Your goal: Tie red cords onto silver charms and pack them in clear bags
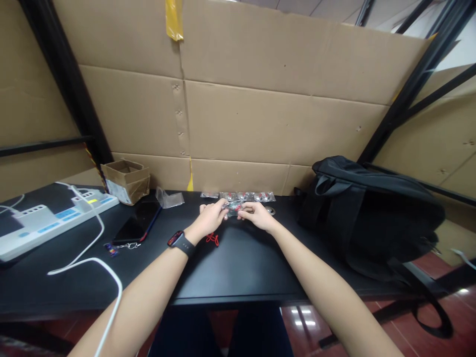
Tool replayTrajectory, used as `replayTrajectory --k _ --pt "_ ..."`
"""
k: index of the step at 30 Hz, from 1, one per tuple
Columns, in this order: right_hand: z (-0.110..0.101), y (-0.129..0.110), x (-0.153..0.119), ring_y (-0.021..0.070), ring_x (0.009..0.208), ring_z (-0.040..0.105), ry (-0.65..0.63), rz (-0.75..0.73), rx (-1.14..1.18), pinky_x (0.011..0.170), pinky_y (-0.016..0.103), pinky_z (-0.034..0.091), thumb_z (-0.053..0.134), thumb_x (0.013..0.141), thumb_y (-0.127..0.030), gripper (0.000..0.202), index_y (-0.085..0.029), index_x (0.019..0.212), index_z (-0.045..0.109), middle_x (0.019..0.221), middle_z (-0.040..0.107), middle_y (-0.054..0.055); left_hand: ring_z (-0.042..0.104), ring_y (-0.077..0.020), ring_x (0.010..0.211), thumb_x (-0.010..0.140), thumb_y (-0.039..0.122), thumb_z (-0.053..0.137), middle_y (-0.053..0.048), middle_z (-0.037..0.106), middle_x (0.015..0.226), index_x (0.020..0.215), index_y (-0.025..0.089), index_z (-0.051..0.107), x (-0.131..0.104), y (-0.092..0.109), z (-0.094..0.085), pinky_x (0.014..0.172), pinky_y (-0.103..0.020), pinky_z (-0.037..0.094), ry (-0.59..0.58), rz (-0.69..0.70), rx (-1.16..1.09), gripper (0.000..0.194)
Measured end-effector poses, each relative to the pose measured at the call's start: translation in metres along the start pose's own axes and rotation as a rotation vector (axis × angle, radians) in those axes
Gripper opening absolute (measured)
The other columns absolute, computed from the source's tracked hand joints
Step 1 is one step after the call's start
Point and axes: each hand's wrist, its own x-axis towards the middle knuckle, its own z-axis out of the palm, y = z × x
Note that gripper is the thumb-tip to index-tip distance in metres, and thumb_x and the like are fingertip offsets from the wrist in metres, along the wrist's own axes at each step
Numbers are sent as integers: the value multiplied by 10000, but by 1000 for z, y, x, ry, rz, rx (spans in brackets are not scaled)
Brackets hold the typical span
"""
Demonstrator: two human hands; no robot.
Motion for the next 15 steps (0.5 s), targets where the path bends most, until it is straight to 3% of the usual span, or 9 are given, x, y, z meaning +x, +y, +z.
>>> replayTrajectory --k 9,15 --pt "10 -6 0 234 907 713 146 17 35 878 354 527 774 770 -453 335 -158 928 746 934 763 80 709 -238 988 991 324 447 4 776 908 1206 284 546 -1 -7 -4 900 -354 387 -42 29 9 241" --pt "13 -6 8 224 858 708 242 92 122 819 335 525 798 716 -476 378 -151 894 719 884 753 78 699 -270 1018 936 419 530 4 783 962 1388 325 417 -3 -20 -23 953 -424 378 -64 -70 62 475"
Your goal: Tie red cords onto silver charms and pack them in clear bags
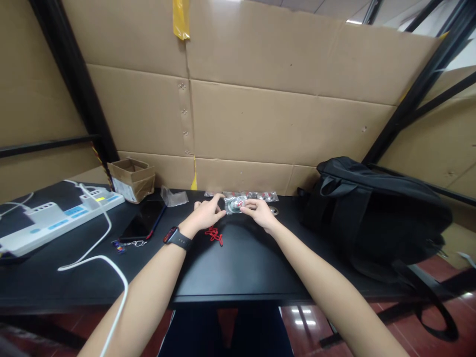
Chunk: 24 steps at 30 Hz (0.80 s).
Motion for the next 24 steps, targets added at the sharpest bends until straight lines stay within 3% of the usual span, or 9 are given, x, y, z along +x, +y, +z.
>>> replayTrajectory --k 6,10,13,16,19,21,24 --pt "5 -5 54 157 675 644 187 152 -204 665 271 507 765 725 -404 282 -147 825 703 732 719 46 680 -292 1060 924 427 525 -30 780 1014 1306 299 533 -4 -32 -24 989 -491 373 15 -174 79 404" --pt "31 -3 102 152 582 615 199 225 -299 575 264 482 776 720 -377 249 -142 743 698 630 676 40 660 -270 1125 916 399 532 -49 753 1142 1164 275 649 -1 -53 -29 985 -430 436 40 -208 62 302" --pt "53 2 124 183 612 653 203 267 -410 601 288 497 788 703 -356 227 -146 744 714 621 677 50 615 -266 1201 922 371 511 -130 699 1244 1190 193 663 3 -61 -23 1035 -380 439 117 -230 90 355" --pt "68 6 127 255 835 709 232 274 -565 789 369 513 810 687 -307 179 -180 781 726 768 736 105 504 -350 1330 904 444 519 -211 571 1402 1299 140 614 5 -59 -12 1069 -462 413 98 -361 187 507" --pt "74 4 117 325 1071 672 268 271 -700 1004 497 402 800 714 -253 228 -195 921 724 976 748 166 328 -415 1456 873 527 540 -245 393 1553 1324 144 603 3 -52 -2 1110 -539 348 -9 -428 265 595" --pt "72 0 108 341 1138 645 261 271 -773 1060 542 323 769 757 -260 316 -199 1058 694 1049 737 179 259 -415 1492 867 558 537 -251 333 1590 1359 142 577 2 -49 2 1133 -545 311 -64 -454 283 645" --pt "61 -8 93 338 1146 639 206 250 -913 1054 544 306 680 841 -306 374 -207 1198 628 1094 734 172 214 -426 1508 864 572 534 -266 277 1614 1408 123 530 3 -48 2 1134 -563 293 -74 -525 300 706"
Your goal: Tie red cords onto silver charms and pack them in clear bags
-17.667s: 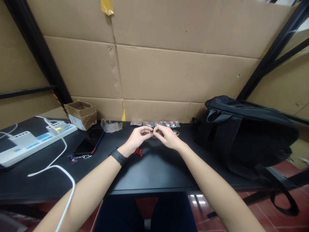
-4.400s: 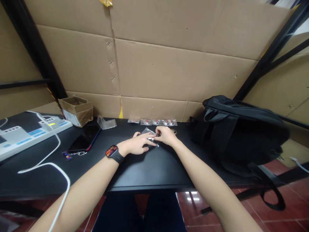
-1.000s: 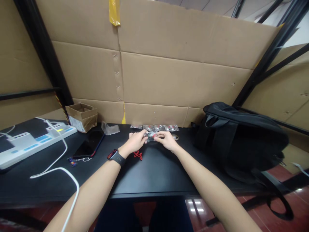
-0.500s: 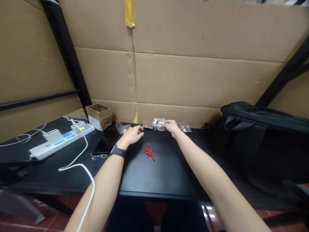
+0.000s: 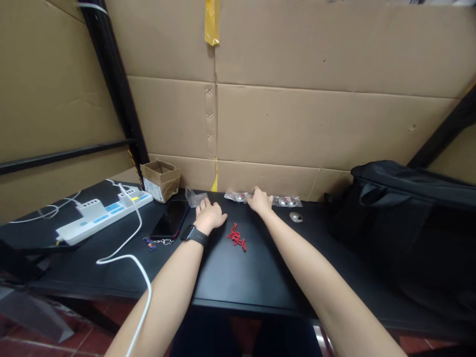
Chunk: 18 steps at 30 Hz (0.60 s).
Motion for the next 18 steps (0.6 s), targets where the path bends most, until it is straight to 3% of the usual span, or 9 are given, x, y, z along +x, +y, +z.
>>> replayTrajectory --k 6,9,13,18 --pt "-40 46 -21 324 1080 654 33 -104 -123 995 491 337 633 842 -294 320 -233 1156 642 1080 750 118 238 -424 1496 876 562 503 -227 320 1610 1394 140 559 -3 -2 -8 1140 -577 281 -32 -6 11 671" --pt "-60 85 -33 287 972 679 82 -95 -89 945 448 372 631 827 -295 252 -259 1074 668 911 759 51 212 -421 1506 878 553 495 -200 279 1636 1441 151 513 -6 -1 -10 1150 -596 260 2 0 8 692" --pt "-81 147 -47 225 853 679 158 -75 32 847 369 430 602 827 -267 246 -261 1059 684 858 741 20 235 -427 1499 877 542 499 -223 277 1630 1518 171 405 -2 -3 -5 1127 -626 273 -9 -24 21 747" --pt "-105 200 -52 198 846 649 33 -246 217 784 311 501 706 791 -344 345 -221 1114 709 1030 720 70 408 -429 1404 876 575 470 -220 423 1551 1514 229 405 5 -6 2 1090 -620 310 -38 75 13 728"
